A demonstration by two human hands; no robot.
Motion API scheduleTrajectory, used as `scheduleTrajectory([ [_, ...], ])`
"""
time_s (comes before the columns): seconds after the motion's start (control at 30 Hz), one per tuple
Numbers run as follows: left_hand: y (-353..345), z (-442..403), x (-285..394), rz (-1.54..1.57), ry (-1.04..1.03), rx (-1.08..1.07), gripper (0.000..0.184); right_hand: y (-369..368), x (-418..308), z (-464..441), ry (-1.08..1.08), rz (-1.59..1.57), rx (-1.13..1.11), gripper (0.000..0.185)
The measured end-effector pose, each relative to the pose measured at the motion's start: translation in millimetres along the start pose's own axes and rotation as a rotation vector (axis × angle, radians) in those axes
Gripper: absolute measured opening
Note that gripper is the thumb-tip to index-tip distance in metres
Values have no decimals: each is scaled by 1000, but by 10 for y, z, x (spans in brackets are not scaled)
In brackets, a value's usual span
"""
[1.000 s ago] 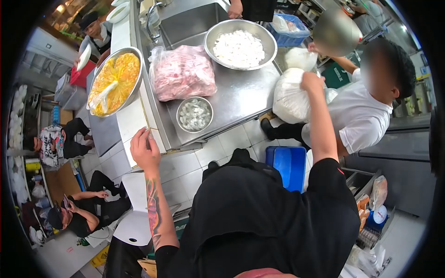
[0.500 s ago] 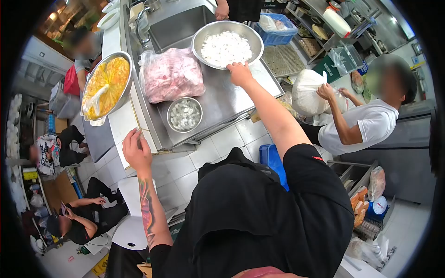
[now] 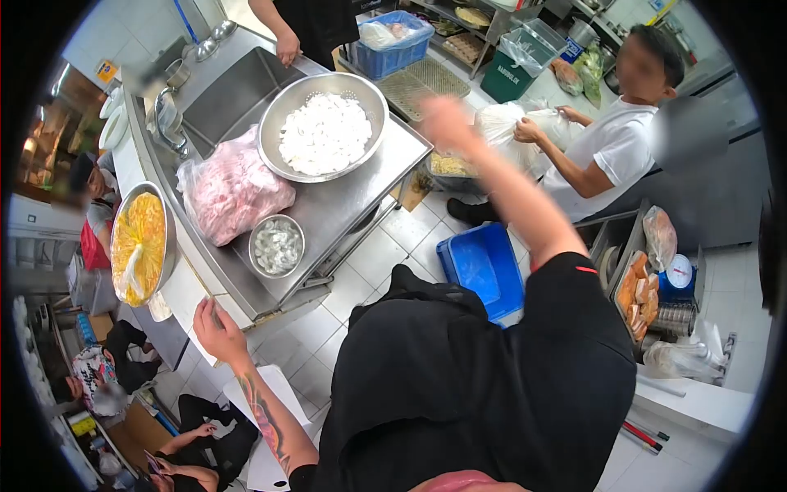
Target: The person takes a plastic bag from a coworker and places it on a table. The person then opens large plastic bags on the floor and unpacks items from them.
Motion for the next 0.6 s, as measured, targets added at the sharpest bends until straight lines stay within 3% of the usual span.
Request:
scheduleTrajectory([
  [0.03, 17, -17, 51, -28, -20, 4, 21, 395, 1030, 29, -280, 14, -351, 29],
  [0.07, 8, -24, 53, -21, -25, -7, 21, 910, 1881, 263, -714, 10, -93, 24],
  [0.1, -13, -18, 34, -37, -27, -9, 21, 1366, 2463, 510, -805, -335, -144, 36],
  [0.13, -23, -7, 40, -54, -33, -13, 21, 1189, 3896, 725, -431, -27, 97, 46],
  [0.17, -19, -15, 72, -60, -27, -29, 21, 1590, 3906, 808, -775, 53, -98, 43],
  [0.2, -29, -63, 93, -60, -41, -37, 21, 1691, 3670, 803, -920, 115, -244, 40],
  [0.27, -20, -11, 104, -55, -32, -20, 21, 1380, 3173, 659, -932, 62, -458, 34],
  [0.3, -12, -6, 125, -71, -34, -23, 21, 1081, 2806, 603, -861, -60, -529, 32],
  [0.33, -9, 8, 137, -73, -33, -29, 21, 744, 2357, 611, -630, -320, -474, 26],
  [0.37, 2, 8, 147, -49, -28, -40, 21, -338, 2283, 569, -515, -442, -328, 25],
  [0.4, 9, 3, 148, -25, -22, -47, 21, -722, 1532, 779, -492, -230, -549, 30],
  [0.47, -18, 19, 56, -31, -52, -55, 21, -860, -91, 1471, -177, -451, -481, 36],
  [0.5, -44, 6, 12, -32, -78, -64, 20, -801, -593, 1808, -210, -425, -792, 38],
  [0.53, -45, -10, -28, -31, -88, -65, 20, -1009, -766, 2203, -354, -663, -1035, 37],
  [0.6, -73, -29, -119, 45, -78, -118, 23, -1732, -376, 3047, -466, -591, -1191, 32],
])
Point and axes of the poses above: each hand's wrist, its own z-axis away from the middle knuckle, its own y-axis out of the back of the hand, x = y × z, the point moved 5 cm from there along -z, towards the middle knuckle, and after that the axes turned 7 degrees about -x, right-handed, at the moved point
